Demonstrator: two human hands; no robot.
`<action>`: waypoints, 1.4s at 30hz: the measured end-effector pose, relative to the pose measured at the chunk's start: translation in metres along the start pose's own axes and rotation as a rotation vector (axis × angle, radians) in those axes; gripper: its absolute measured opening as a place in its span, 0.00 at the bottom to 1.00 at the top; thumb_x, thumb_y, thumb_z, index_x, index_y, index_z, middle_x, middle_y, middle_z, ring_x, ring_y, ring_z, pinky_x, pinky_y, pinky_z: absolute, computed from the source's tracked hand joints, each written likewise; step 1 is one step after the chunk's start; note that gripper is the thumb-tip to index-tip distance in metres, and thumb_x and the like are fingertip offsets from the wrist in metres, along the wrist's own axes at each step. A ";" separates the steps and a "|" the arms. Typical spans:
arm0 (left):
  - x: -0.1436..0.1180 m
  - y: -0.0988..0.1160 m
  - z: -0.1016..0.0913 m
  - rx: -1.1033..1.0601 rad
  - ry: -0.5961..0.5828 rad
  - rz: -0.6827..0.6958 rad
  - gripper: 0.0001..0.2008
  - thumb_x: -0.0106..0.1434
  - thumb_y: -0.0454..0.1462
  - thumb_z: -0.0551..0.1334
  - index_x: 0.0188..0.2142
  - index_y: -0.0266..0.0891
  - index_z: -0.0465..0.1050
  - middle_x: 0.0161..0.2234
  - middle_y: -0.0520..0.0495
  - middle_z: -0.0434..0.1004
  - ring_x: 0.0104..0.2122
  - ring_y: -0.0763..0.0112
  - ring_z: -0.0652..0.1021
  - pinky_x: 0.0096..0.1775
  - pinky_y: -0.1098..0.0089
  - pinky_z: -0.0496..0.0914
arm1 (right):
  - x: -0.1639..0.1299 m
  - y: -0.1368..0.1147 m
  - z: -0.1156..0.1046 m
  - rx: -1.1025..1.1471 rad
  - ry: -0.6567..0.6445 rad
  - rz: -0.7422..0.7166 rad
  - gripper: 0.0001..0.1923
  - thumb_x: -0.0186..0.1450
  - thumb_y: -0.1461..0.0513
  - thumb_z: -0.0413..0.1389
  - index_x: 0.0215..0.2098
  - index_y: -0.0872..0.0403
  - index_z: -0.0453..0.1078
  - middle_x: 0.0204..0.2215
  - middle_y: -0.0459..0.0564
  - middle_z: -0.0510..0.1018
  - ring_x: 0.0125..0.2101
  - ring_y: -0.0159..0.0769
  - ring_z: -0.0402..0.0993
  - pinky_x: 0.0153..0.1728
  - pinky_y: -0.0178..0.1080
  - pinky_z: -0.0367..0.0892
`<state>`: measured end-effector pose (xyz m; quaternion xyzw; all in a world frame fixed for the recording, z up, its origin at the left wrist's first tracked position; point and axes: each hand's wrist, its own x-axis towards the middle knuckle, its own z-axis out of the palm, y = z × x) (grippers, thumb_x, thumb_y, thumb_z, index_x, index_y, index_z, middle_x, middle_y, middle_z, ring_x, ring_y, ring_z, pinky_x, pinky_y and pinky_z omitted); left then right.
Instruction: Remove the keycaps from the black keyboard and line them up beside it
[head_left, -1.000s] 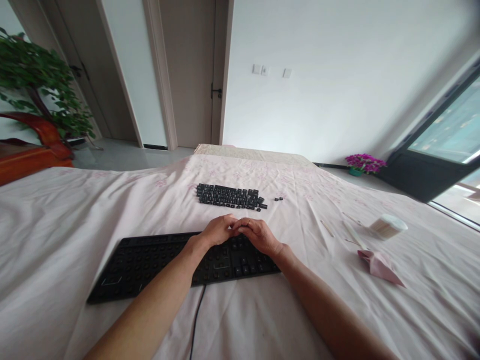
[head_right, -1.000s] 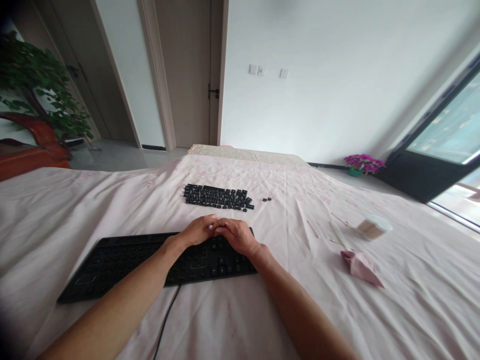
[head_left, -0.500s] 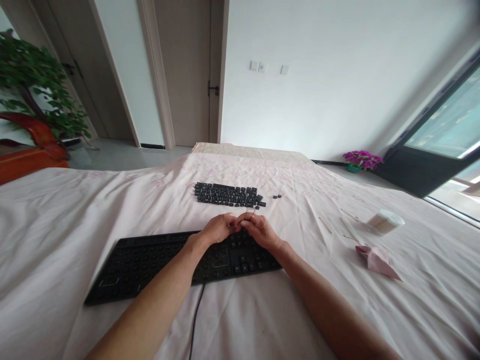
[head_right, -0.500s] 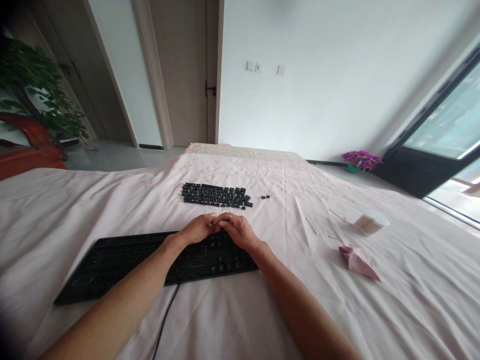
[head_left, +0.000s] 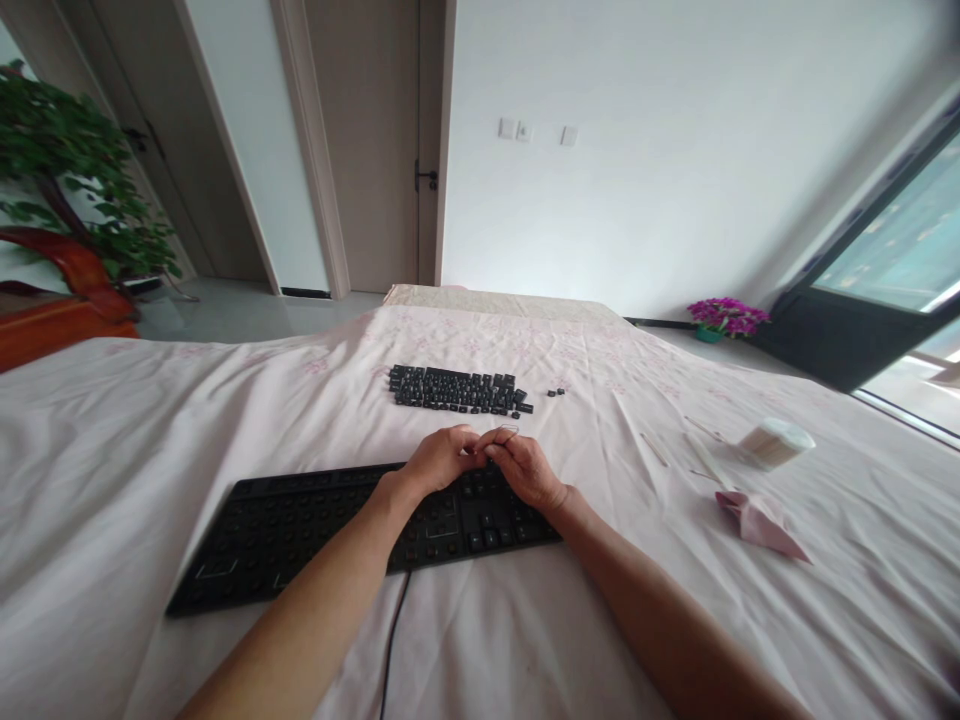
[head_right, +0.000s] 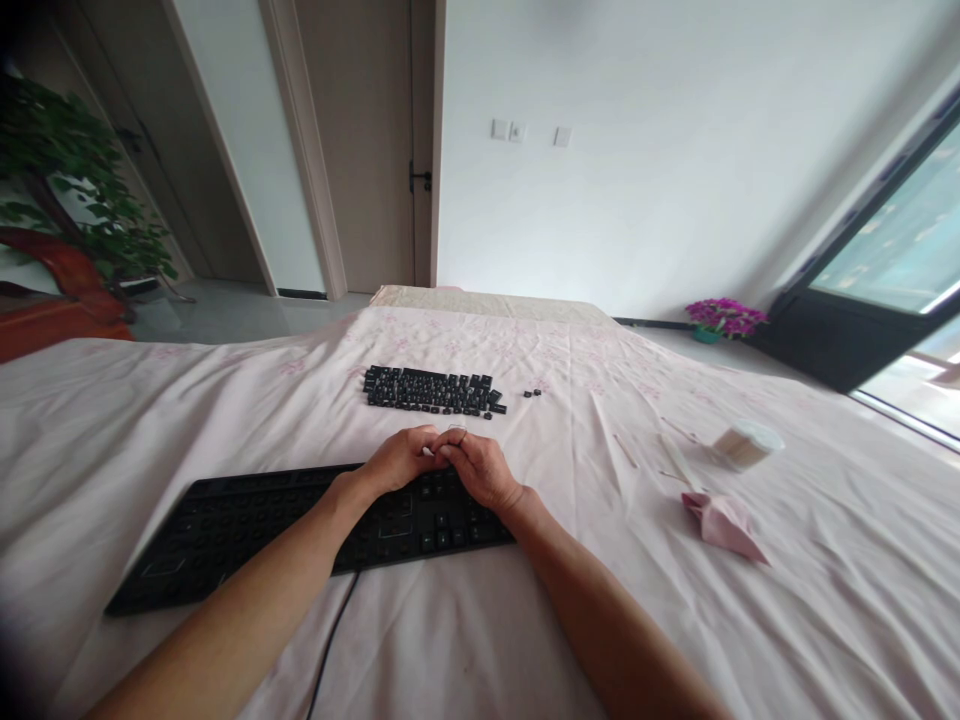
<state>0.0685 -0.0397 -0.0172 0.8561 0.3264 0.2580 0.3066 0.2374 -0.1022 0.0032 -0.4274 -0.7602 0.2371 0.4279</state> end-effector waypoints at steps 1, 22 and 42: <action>0.000 0.002 0.000 0.006 0.010 0.013 0.08 0.59 0.41 0.61 0.27 0.39 0.73 0.30 0.53 0.72 0.31 0.71 0.73 0.33 0.73 0.64 | -0.001 0.000 0.000 0.016 0.014 -0.002 0.12 0.69 0.58 0.47 0.35 0.52 0.70 0.29 0.46 0.76 0.32 0.34 0.73 0.39 0.37 0.68; -0.002 0.020 0.002 -0.110 0.094 0.113 0.05 0.62 0.35 0.59 0.37 0.41 0.73 0.32 0.52 0.74 0.34 0.70 0.74 0.39 0.72 0.66 | -0.007 -0.004 -0.001 -0.088 0.242 -0.143 0.11 0.70 0.62 0.46 0.38 0.52 0.71 0.32 0.47 0.77 0.33 0.32 0.74 0.39 0.36 0.67; 0.002 0.001 0.004 -0.580 0.271 -0.076 0.22 0.54 0.36 0.67 0.49 0.41 0.67 0.36 0.51 0.71 0.35 0.70 0.79 0.39 0.70 0.72 | 0.005 -0.005 -0.006 -0.743 0.030 -0.016 0.12 0.71 0.59 0.46 0.39 0.52 0.70 0.32 0.50 0.76 0.35 0.36 0.69 0.37 0.35 0.61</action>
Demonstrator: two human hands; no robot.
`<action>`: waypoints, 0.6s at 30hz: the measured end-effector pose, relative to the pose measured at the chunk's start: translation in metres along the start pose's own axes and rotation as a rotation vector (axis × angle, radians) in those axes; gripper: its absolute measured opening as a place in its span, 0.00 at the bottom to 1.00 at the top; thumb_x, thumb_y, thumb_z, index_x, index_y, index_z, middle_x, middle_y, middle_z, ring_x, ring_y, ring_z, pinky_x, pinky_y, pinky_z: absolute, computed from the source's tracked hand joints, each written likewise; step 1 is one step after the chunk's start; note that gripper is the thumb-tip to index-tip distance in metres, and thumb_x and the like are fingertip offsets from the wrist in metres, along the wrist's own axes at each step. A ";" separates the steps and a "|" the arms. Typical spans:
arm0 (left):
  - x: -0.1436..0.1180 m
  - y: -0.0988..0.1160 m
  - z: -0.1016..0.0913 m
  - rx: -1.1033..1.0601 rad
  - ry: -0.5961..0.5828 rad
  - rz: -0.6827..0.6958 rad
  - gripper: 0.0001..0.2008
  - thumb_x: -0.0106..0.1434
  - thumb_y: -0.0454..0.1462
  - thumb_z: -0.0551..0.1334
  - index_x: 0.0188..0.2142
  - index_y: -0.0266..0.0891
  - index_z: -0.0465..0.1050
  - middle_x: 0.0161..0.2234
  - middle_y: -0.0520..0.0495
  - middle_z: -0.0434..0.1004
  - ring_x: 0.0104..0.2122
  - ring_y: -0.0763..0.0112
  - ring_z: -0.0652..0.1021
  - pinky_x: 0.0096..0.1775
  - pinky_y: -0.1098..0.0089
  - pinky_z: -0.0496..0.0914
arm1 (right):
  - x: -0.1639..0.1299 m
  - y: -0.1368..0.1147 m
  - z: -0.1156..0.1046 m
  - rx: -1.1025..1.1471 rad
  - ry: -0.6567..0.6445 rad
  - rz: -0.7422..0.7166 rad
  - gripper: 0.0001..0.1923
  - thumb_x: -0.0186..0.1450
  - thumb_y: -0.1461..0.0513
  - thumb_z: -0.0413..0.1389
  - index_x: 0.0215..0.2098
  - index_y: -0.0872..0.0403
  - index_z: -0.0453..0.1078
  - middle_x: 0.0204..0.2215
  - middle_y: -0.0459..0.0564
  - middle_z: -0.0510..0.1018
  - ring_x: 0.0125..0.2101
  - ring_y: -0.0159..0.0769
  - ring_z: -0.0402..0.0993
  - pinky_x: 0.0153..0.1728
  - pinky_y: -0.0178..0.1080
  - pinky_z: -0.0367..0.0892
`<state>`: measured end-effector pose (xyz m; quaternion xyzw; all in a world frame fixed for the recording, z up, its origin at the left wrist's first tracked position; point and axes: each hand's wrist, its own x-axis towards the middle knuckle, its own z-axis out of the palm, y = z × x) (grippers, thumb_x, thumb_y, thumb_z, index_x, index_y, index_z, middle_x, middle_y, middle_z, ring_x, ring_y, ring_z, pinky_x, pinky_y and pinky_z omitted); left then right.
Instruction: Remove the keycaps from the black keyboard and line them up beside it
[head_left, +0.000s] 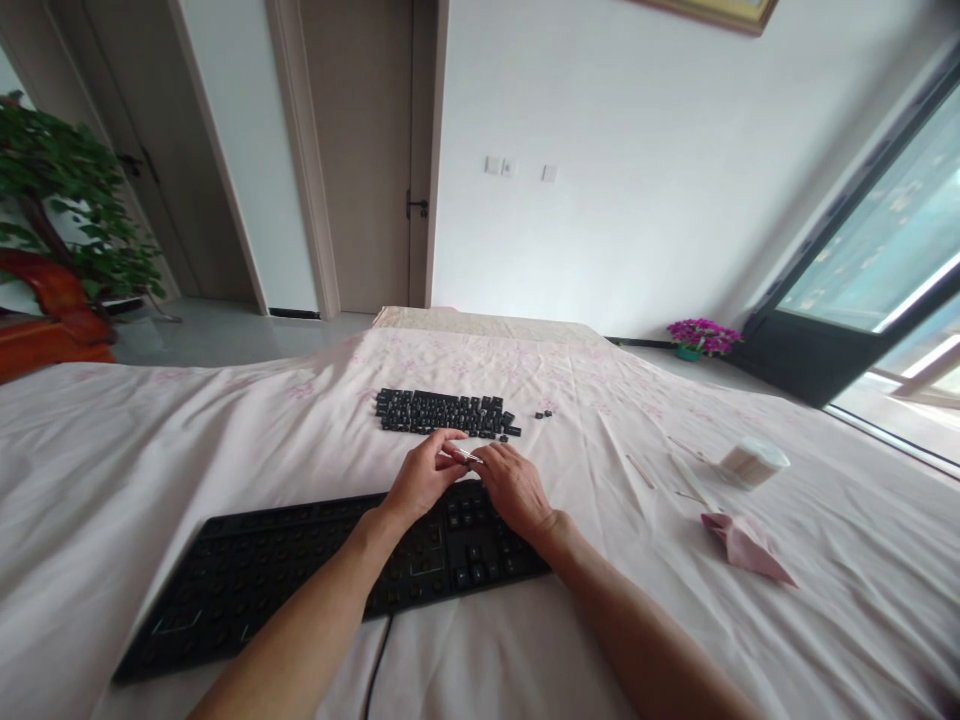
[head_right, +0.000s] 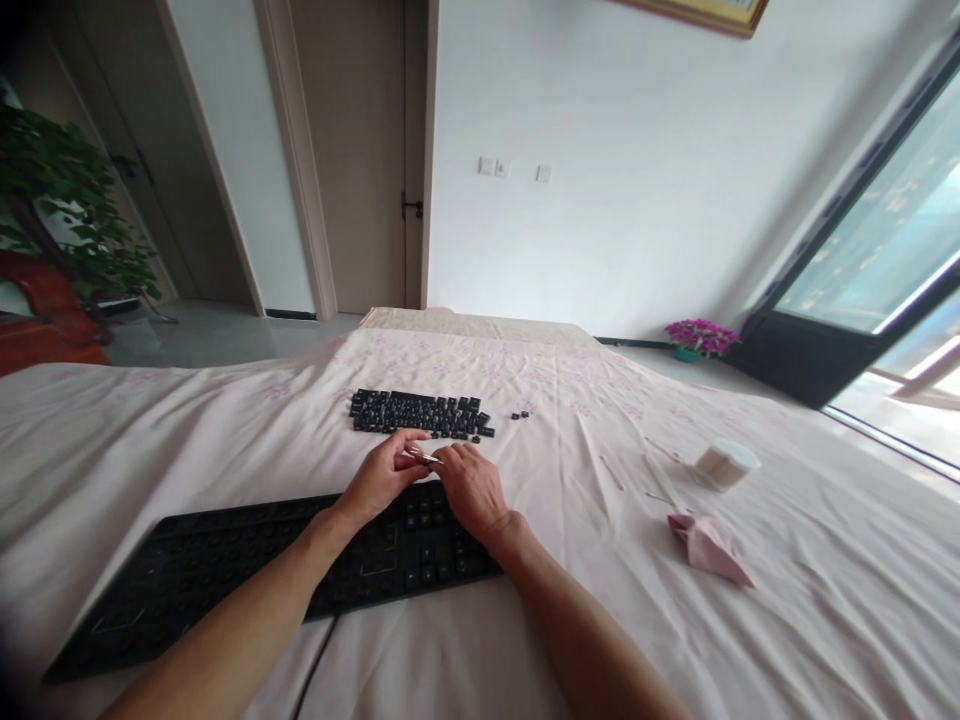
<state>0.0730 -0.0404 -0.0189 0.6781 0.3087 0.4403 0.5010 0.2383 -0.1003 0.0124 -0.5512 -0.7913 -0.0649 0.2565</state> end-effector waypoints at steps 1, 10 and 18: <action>0.000 0.000 0.000 -0.005 -0.003 0.001 0.22 0.54 0.37 0.67 0.49 0.41 0.67 0.36 0.50 0.71 0.35 0.69 0.79 0.39 0.70 0.72 | 0.001 0.000 0.000 0.022 0.008 0.021 0.12 0.71 0.58 0.47 0.37 0.52 0.70 0.32 0.49 0.76 0.36 0.36 0.70 0.36 0.35 0.61; -0.001 -0.002 -0.001 -0.018 -0.008 0.003 0.20 0.54 0.36 0.67 0.47 0.41 0.68 0.37 0.51 0.71 0.35 0.70 0.79 0.39 0.71 0.72 | 0.001 0.001 -0.003 0.147 -0.023 0.118 0.10 0.68 0.58 0.51 0.38 0.50 0.74 0.33 0.47 0.78 0.34 0.35 0.74 0.34 0.33 0.62; -0.002 0.006 0.001 0.020 -0.035 -0.022 0.19 0.54 0.38 0.66 0.46 0.40 0.69 0.33 0.52 0.72 0.33 0.71 0.77 0.38 0.71 0.71 | 0.000 0.004 -0.006 0.183 0.006 0.172 0.07 0.65 0.60 0.54 0.35 0.51 0.75 0.32 0.46 0.80 0.34 0.34 0.75 0.35 0.33 0.63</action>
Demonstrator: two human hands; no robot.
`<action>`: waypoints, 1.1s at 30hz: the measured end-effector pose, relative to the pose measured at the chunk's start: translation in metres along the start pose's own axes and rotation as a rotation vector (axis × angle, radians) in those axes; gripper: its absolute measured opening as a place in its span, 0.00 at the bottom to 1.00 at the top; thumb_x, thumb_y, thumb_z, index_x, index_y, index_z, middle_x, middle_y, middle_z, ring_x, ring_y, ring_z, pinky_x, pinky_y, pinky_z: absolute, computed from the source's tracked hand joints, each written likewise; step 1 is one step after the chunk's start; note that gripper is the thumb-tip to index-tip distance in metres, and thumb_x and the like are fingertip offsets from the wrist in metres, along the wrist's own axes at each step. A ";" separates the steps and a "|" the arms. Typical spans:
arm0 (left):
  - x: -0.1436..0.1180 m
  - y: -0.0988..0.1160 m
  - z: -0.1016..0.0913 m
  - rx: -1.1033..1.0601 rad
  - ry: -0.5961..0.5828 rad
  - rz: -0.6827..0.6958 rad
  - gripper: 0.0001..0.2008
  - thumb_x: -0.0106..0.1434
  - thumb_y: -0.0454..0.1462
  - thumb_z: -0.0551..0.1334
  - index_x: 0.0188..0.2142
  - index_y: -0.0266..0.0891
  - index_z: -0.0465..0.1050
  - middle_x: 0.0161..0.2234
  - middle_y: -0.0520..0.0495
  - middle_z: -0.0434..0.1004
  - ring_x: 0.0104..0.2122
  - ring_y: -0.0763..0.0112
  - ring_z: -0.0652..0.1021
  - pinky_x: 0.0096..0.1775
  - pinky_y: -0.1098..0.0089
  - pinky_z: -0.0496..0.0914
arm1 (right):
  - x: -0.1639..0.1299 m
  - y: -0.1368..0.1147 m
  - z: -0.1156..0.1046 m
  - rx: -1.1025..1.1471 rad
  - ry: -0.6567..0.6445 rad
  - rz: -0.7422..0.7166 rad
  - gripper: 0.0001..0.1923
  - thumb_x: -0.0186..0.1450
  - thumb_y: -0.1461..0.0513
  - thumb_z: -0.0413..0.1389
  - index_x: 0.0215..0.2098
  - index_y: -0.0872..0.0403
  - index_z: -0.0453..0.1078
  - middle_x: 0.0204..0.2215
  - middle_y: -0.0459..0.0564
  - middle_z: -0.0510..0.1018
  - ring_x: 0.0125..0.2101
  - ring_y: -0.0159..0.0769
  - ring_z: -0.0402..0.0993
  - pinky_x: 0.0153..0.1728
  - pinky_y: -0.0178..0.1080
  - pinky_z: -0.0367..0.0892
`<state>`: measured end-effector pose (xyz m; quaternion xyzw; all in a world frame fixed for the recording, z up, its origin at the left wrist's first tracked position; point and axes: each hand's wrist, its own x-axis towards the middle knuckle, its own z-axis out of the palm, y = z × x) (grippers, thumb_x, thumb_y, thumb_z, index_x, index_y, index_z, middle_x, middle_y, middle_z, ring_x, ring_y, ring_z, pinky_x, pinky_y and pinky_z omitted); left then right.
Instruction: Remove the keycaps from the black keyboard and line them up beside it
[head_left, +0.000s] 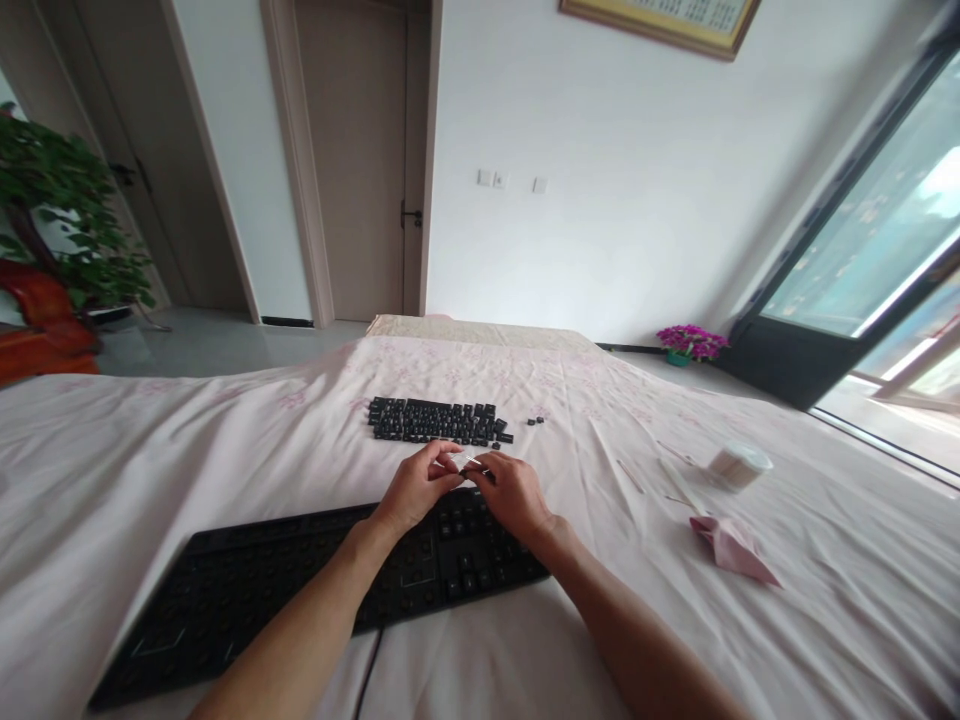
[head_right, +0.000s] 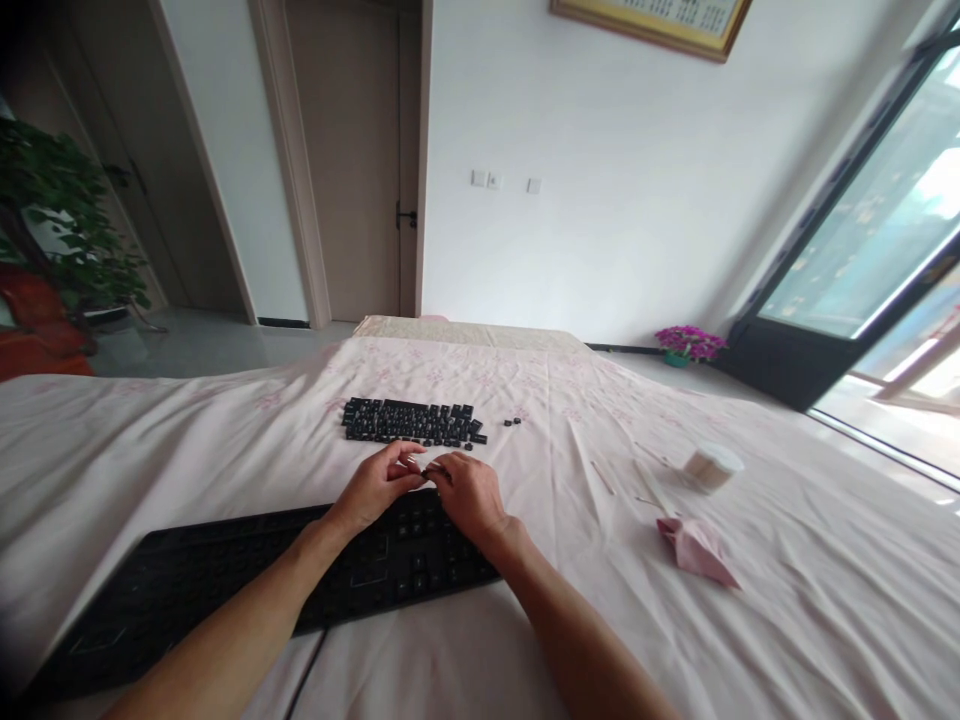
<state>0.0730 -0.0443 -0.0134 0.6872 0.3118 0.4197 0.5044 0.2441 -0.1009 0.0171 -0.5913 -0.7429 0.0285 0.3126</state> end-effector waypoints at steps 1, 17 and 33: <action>0.000 0.001 0.000 0.017 0.006 -0.005 0.19 0.55 0.38 0.65 0.47 0.41 0.69 0.33 0.52 0.72 0.32 0.71 0.77 0.37 0.71 0.71 | 0.002 0.006 -0.002 0.010 0.019 0.014 0.07 0.65 0.60 0.54 0.35 0.50 0.75 0.32 0.46 0.80 0.34 0.34 0.75 0.36 0.33 0.64; -0.002 0.005 0.006 0.357 -0.087 0.030 0.12 0.59 0.37 0.58 0.41 0.40 0.74 0.33 0.49 0.76 0.34 0.68 0.77 0.40 0.70 0.70 | 0.040 0.187 -0.049 -0.317 0.061 0.609 0.12 0.62 0.59 0.53 0.37 0.48 0.78 0.35 0.49 0.81 0.37 0.40 0.75 0.31 0.35 0.61; -0.001 0.007 0.008 0.423 -0.131 0.049 0.09 0.59 0.35 0.58 0.37 0.42 0.75 0.36 0.49 0.76 0.35 0.68 0.76 0.40 0.71 0.69 | 0.061 0.216 -0.037 -0.339 -0.016 0.545 0.13 0.64 0.58 0.52 0.41 0.47 0.77 0.41 0.47 0.79 0.42 0.38 0.74 0.38 0.33 0.62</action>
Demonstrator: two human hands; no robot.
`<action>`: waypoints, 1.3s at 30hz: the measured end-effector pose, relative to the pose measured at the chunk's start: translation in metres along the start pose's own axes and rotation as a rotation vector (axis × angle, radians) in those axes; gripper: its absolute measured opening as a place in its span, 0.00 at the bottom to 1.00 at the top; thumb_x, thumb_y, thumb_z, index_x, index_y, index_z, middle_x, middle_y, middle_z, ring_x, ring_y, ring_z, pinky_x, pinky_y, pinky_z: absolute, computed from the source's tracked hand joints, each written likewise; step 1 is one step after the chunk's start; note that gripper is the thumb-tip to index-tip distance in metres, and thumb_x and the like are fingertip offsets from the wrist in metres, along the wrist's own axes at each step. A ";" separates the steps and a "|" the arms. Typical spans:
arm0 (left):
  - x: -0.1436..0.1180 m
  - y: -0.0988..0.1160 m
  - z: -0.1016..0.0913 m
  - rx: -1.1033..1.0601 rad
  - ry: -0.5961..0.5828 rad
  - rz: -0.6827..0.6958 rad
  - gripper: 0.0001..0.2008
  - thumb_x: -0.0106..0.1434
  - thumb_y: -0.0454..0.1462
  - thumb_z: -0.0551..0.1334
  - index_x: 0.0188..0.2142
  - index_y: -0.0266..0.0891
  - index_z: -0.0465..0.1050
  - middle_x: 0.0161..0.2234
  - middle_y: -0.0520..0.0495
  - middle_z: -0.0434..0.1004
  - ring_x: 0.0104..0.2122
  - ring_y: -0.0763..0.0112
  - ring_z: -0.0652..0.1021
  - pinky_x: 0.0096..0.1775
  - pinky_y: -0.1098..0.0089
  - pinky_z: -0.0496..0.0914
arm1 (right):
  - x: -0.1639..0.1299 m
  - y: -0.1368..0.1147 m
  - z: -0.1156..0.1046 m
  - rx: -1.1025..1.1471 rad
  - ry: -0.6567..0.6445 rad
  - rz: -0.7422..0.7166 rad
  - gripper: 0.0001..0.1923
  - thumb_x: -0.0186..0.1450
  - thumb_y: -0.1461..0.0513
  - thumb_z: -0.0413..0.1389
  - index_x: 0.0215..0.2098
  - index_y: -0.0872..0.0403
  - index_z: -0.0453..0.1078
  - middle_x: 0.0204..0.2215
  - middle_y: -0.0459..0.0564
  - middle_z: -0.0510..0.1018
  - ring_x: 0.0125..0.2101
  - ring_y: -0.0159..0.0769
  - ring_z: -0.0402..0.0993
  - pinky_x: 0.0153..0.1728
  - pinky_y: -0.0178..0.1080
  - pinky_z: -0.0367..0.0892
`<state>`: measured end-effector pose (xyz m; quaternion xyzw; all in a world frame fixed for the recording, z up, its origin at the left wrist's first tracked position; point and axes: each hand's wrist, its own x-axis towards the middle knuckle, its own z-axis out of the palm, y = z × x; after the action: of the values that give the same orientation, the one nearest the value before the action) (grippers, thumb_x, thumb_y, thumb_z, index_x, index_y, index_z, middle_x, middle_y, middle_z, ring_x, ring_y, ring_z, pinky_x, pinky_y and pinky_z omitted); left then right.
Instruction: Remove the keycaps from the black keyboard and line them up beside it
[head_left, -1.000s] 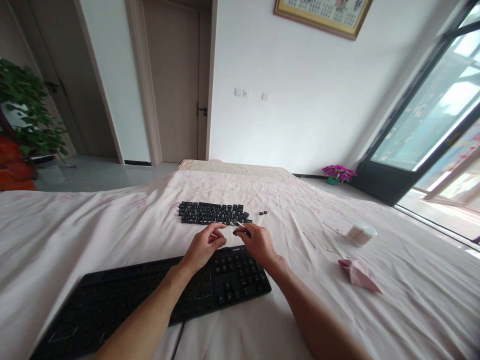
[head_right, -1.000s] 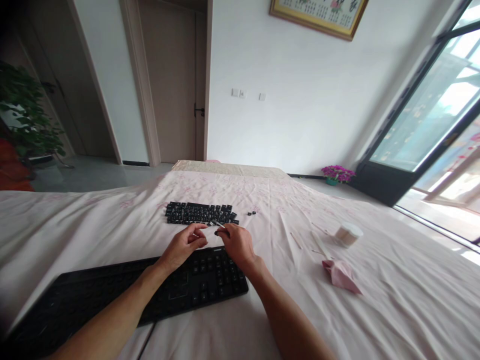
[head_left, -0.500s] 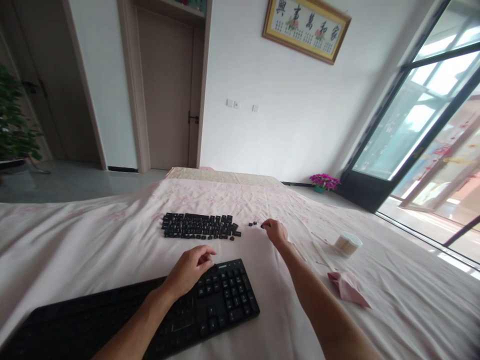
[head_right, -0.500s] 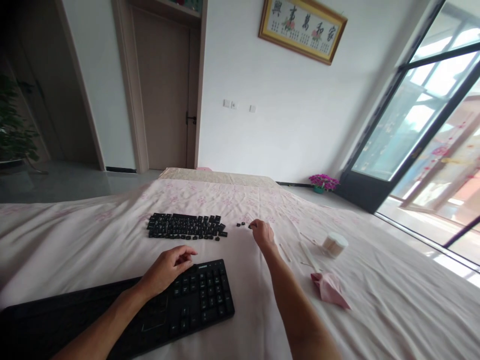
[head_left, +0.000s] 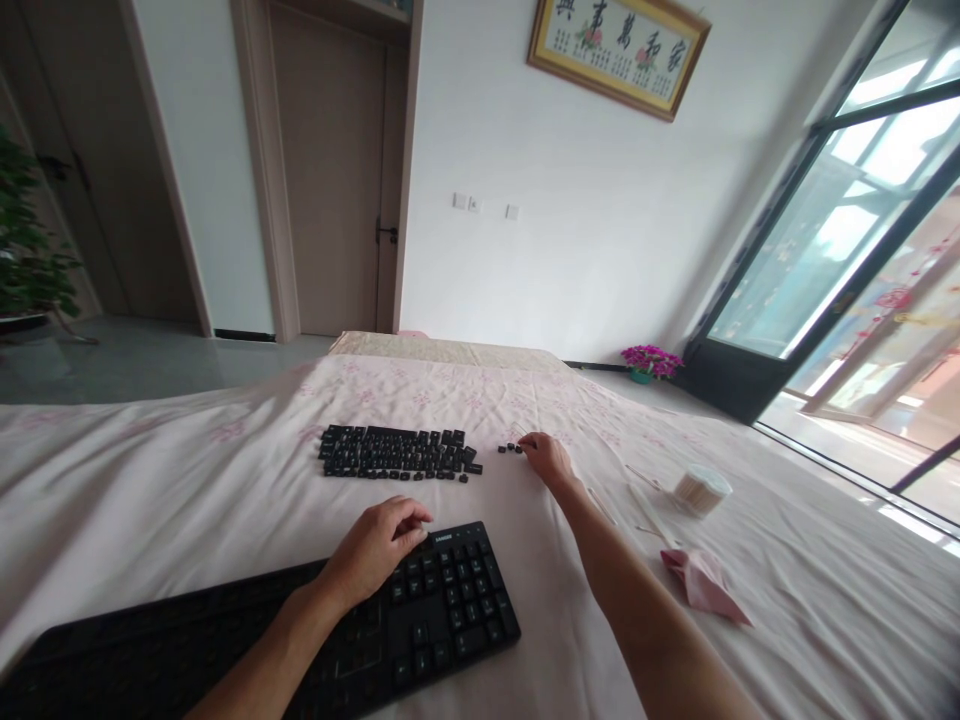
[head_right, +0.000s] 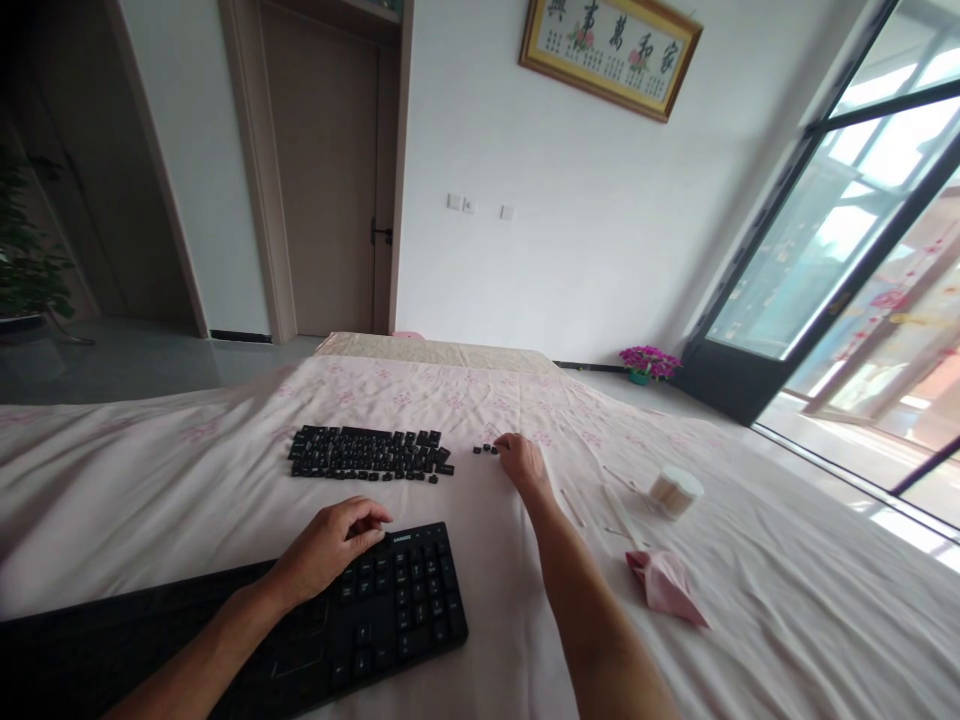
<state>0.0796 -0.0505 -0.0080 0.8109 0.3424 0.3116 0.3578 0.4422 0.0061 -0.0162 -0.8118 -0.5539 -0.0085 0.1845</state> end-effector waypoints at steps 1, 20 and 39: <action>0.000 0.000 0.000 0.001 0.001 0.001 0.09 0.58 0.35 0.58 0.37 0.42 0.75 0.36 0.49 0.76 0.35 0.68 0.76 0.40 0.70 0.69 | 0.001 -0.001 0.000 -0.001 0.003 -0.005 0.13 0.64 0.57 0.52 0.42 0.47 0.77 0.41 0.48 0.79 0.42 0.38 0.73 0.38 0.33 0.61; 0.001 0.000 0.000 0.014 -0.006 0.010 0.09 0.58 0.35 0.57 0.36 0.41 0.76 0.36 0.48 0.76 0.35 0.67 0.76 0.40 0.70 0.69 | -0.002 -0.015 -0.004 0.025 -0.052 -0.087 0.11 0.58 0.56 0.60 0.39 0.44 0.78 0.40 0.45 0.78 0.40 0.38 0.73 0.37 0.35 0.62; 0.001 -0.003 0.001 0.020 -0.003 0.013 0.09 0.58 0.33 0.58 0.36 0.41 0.75 0.36 0.49 0.76 0.35 0.68 0.76 0.40 0.71 0.68 | -0.001 -0.040 0.003 0.037 -0.011 -0.247 0.06 0.58 0.59 0.61 0.34 0.45 0.79 0.44 0.43 0.75 0.40 0.35 0.71 0.37 0.34 0.61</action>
<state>0.0799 -0.0486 -0.0111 0.8171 0.3397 0.3095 0.3482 0.4053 0.0183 -0.0079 -0.7339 -0.6507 -0.0167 0.1940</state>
